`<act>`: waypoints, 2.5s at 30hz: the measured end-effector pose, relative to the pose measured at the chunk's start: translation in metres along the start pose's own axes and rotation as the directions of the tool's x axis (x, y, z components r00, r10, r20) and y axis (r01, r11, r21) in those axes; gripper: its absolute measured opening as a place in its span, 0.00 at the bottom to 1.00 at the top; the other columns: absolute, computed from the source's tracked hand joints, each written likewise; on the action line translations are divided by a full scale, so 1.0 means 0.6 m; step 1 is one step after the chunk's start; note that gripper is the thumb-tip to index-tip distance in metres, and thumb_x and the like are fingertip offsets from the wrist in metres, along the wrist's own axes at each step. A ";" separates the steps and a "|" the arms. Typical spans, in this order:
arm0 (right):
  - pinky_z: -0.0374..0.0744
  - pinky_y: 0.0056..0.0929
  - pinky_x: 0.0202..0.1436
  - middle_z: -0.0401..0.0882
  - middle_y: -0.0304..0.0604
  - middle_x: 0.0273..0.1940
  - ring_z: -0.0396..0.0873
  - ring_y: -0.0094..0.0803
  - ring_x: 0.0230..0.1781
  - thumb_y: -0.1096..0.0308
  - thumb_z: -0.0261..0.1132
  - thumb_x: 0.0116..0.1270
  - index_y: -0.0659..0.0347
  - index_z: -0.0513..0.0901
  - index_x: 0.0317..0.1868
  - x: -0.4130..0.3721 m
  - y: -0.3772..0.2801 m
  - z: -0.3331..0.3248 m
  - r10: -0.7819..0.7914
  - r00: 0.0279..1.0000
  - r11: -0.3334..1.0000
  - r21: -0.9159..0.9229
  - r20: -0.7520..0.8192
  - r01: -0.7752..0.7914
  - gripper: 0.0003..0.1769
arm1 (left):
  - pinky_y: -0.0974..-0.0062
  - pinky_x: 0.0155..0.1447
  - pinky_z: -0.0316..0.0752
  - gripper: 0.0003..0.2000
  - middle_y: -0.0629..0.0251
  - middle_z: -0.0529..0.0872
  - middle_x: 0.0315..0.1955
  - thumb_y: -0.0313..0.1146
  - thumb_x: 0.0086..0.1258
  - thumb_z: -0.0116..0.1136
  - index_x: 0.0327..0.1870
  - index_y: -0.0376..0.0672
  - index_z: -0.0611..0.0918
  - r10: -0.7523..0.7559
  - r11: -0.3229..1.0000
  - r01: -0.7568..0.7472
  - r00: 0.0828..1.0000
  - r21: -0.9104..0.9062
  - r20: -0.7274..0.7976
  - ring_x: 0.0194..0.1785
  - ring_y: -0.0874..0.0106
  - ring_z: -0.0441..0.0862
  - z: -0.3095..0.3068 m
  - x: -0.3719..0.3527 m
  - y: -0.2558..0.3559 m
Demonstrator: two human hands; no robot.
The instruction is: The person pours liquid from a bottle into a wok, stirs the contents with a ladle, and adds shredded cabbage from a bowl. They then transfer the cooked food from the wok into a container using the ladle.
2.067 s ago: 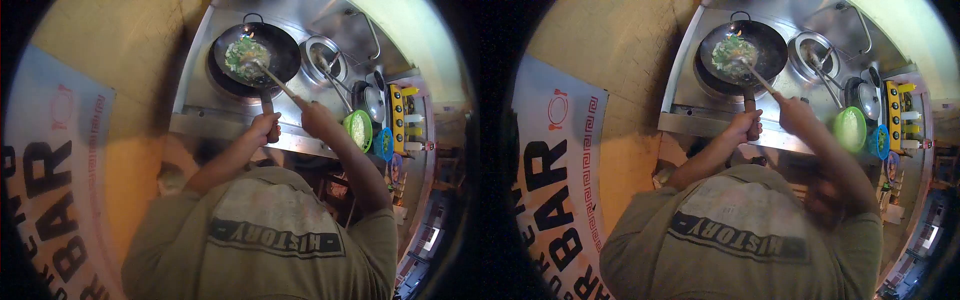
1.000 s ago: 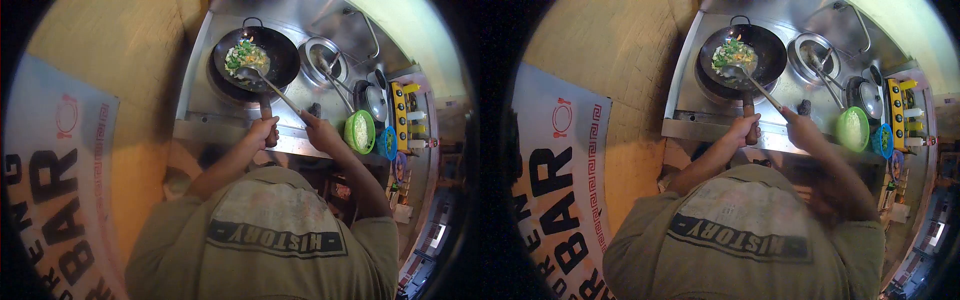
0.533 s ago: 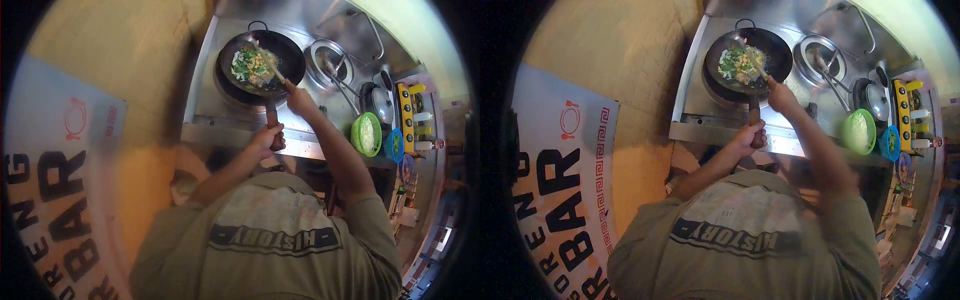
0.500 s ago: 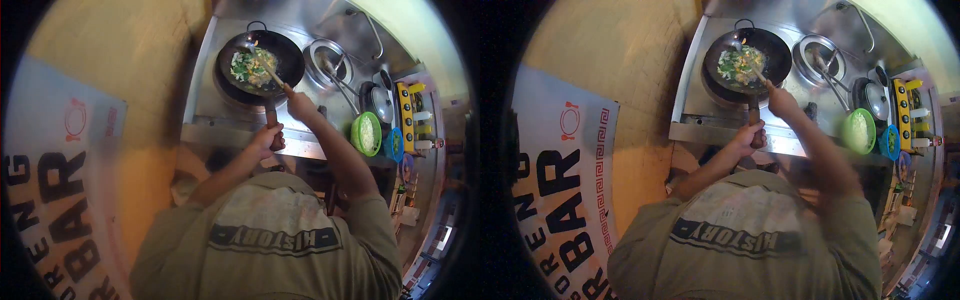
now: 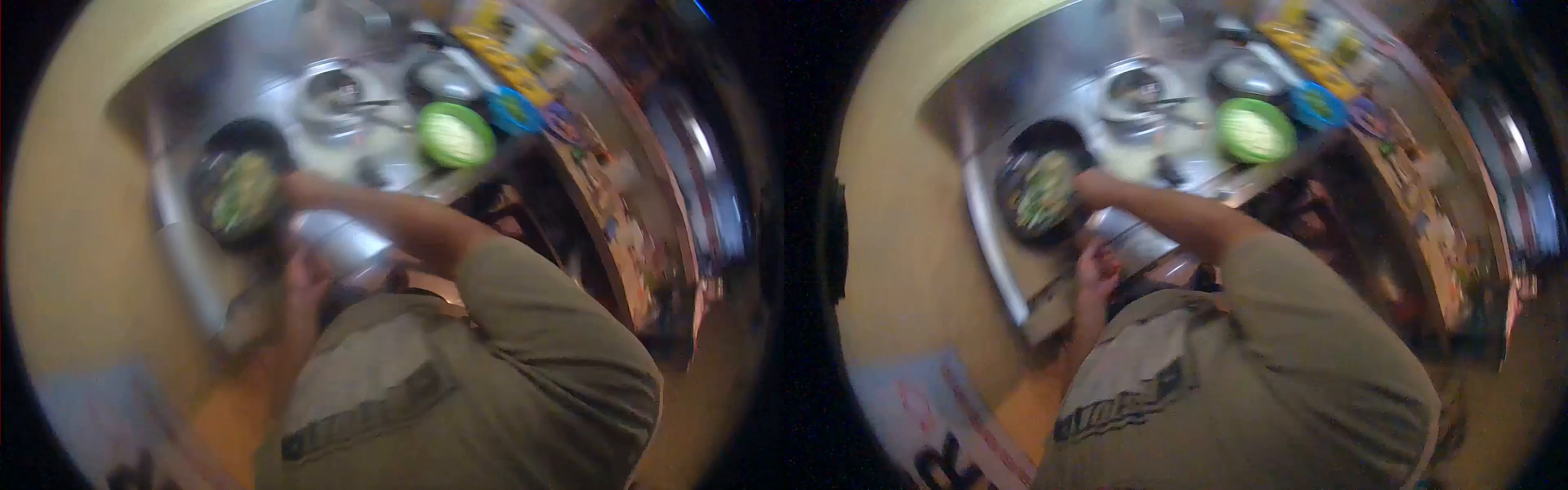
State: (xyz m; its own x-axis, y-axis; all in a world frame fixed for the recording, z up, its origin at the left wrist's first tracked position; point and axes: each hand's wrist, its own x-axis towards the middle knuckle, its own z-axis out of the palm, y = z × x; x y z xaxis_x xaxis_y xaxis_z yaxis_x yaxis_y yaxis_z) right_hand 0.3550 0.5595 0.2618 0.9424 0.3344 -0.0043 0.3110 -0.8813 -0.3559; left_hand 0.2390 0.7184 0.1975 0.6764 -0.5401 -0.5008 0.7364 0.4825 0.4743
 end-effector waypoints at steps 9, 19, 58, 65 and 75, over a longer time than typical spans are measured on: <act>0.80 0.43 0.38 0.83 0.54 0.31 0.82 0.51 0.34 0.71 0.58 0.50 0.62 0.83 0.40 -0.130 -0.031 -0.094 0.121 0.992 0.920 0.372 0.034 -0.125 0.16 | 0.77 0.28 0.68 0.09 0.71 0.70 0.18 0.37 0.72 0.51 0.30 0.45 0.74 -0.125 0.992 0.124 0.990 -0.020 -0.059 0.22 0.76 0.69 0.076 -0.038 0.032; 0.81 0.43 0.38 0.84 0.49 0.29 0.84 0.44 0.34 0.66 0.65 0.49 0.58 0.85 0.31 -0.211 -0.064 -0.070 0.235 0.971 0.971 0.036 0.054 -0.237 0.09 | 0.80 0.27 0.68 0.07 0.74 0.68 0.19 0.34 0.72 0.47 0.33 0.44 0.72 -0.055 0.995 0.070 0.980 0.071 -0.190 0.21 0.78 0.67 0.103 -0.041 0.030; 0.75 0.52 0.39 0.78 0.65 0.34 0.78 0.62 0.36 0.74 0.54 0.61 0.58 0.69 0.63 -0.122 -0.104 -0.105 0.152 0.957 0.983 0.064 0.247 -0.172 0.27 | 0.75 0.26 0.72 0.05 0.68 0.72 0.21 0.31 0.66 0.58 0.33 0.43 0.75 -0.033 0.969 0.018 0.998 -0.245 -0.057 0.22 0.75 0.72 0.043 -0.005 0.003; 0.72 0.26 0.24 0.77 0.42 0.25 0.70 0.22 0.20 0.68 0.59 0.62 0.59 0.68 0.66 -0.174 -0.124 -0.202 0.322 0.799 0.680 0.464 0.508 -0.569 0.30 | 0.73 0.25 0.71 0.06 0.70 0.70 0.21 0.27 0.65 0.56 0.34 0.45 0.71 -0.058 0.945 0.040 0.997 -0.323 -0.044 0.23 0.74 0.72 0.038 0.000 0.001; 0.77 0.48 0.41 0.81 0.61 0.35 0.81 0.55 0.36 0.72 0.53 0.61 0.62 0.75 0.57 -0.111 -0.104 -0.159 0.228 0.950 0.950 -0.264 0.215 -0.168 0.22 | 0.70 0.26 0.72 0.04 0.67 0.74 0.21 0.26 0.65 0.55 0.33 0.45 0.72 -0.018 0.965 0.018 1.000 -0.262 0.004 0.20 0.72 0.73 0.029 0.005 -0.001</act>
State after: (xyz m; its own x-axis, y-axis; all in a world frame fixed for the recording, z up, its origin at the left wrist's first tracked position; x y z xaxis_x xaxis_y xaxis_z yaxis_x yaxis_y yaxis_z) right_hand 0.2847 0.5604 0.3736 0.9393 0.1886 -0.2865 0.1694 -0.9814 -0.0906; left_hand 0.2406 0.7046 0.2082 0.6632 -0.5510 -0.5066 0.7265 0.6367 0.2586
